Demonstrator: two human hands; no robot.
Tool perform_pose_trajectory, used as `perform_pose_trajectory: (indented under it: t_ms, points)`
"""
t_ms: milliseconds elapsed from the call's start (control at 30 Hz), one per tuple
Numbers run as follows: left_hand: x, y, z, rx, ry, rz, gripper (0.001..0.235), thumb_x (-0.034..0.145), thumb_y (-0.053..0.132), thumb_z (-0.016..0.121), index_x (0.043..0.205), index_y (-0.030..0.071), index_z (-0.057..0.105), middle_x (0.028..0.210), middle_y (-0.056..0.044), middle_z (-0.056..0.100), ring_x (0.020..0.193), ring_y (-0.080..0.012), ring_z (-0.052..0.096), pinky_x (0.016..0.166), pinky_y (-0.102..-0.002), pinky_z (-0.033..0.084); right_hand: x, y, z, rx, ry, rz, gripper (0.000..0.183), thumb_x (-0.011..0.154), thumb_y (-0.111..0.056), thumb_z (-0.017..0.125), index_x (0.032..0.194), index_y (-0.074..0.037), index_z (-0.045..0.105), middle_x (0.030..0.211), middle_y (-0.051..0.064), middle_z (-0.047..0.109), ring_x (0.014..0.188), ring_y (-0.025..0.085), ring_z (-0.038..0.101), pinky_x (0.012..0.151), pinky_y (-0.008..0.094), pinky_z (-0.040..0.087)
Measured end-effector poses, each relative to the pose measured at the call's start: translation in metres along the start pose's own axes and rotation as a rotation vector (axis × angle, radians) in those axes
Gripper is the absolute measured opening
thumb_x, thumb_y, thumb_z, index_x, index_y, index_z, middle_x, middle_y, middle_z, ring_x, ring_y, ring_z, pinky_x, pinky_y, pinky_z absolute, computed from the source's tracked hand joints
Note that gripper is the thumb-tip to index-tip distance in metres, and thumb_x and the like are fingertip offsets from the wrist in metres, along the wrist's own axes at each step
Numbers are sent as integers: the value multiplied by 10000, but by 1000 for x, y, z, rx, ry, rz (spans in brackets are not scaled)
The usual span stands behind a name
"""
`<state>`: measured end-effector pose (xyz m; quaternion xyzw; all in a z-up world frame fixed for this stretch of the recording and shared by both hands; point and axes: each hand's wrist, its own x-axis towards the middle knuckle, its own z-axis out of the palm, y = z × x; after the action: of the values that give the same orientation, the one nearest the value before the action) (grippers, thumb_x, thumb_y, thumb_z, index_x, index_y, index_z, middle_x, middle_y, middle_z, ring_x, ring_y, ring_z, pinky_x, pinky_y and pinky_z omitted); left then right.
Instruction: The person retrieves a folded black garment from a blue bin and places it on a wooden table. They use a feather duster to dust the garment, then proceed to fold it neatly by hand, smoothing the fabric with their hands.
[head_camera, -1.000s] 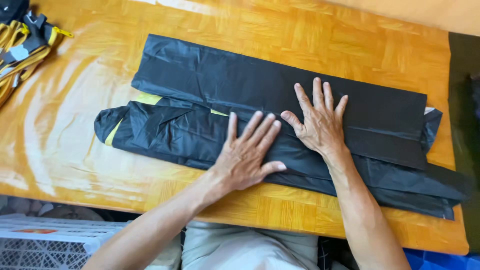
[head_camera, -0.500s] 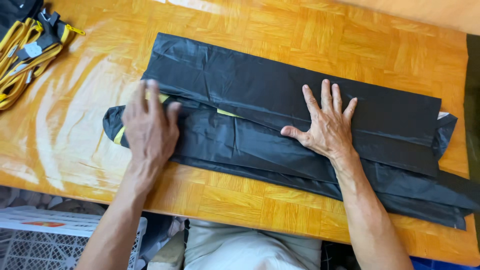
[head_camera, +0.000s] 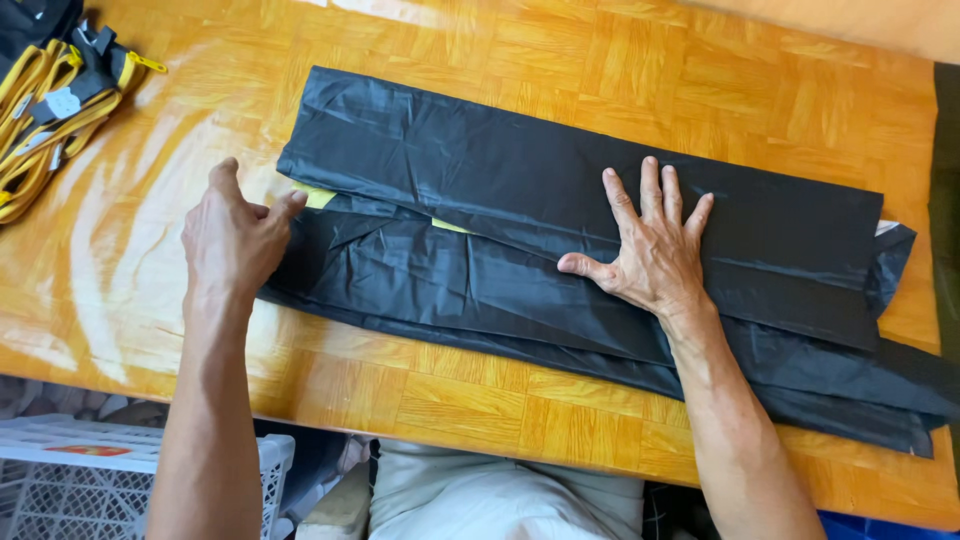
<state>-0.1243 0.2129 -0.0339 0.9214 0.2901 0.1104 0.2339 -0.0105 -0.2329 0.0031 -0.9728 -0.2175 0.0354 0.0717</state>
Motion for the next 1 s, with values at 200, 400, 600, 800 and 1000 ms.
perform_pose_trajectory:
  t_ms: [200, 400, 600, 800, 1000]
  points:
    - [-13, 35, -18, -133, -128, -114, 785, 831, 328, 877, 1499, 69, 556, 947, -109, 736, 1080, -385, 689, 940, -548, 513, 0, 0, 0, 6, -6, -2, 1232, 687, -929, 569, 1643, -207, 284, 1698, 255, 153, 1560, 468, 132, 1129, 814, 62]
    - [-7, -2, 6, -461, -105, -111, 522, 913, 246, 835, 1356, 53, 638, 875, -20, 742, 747, -137, 684, 696, -289, 528, 0, 0, 0, 7, -19, 7, 1253, 673, -947, 559, 1647, -210, 276, 1700, 254, 148, 1564, 462, 117, 1129, 813, 56]
    - [-14, -13, 6, -891, -67, -117, 421, 968, 112, 776, 1339, 4, 608, 982, -126, 735, 787, -139, 744, 643, -230, 627, 0, -2, -2, 1, -33, 26, 1235, 687, -939, 554, 1648, -215, 275, 1704, 248, 143, 1570, 451, 109, 1138, 803, 46]
    - [-15, -17, 12, -825, -28, 34, 513, 933, 98, 847, 1351, -46, 586, 1062, -186, 728, 896, -144, 736, 718, -221, 619, 0, -4, -2, -3, -42, 40, 1226, 693, -942, 544, 1651, -229, 265, 1707, 240, 151, 1573, 446, 110, 1141, 800, 45]
    - [-49, -15, -15, -292, 564, 253, 437, 939, 88, 843, 1307, -63, 665, 1212, -218, 682, 970, -269, 681, 640, -354, 600, 4, 13, 21, -81, 143, -91, 1209, 691, -934, 478, 1625, -186, 315, 1660, 309, 207, 1522, 494, 180, 1040, 853, 133]
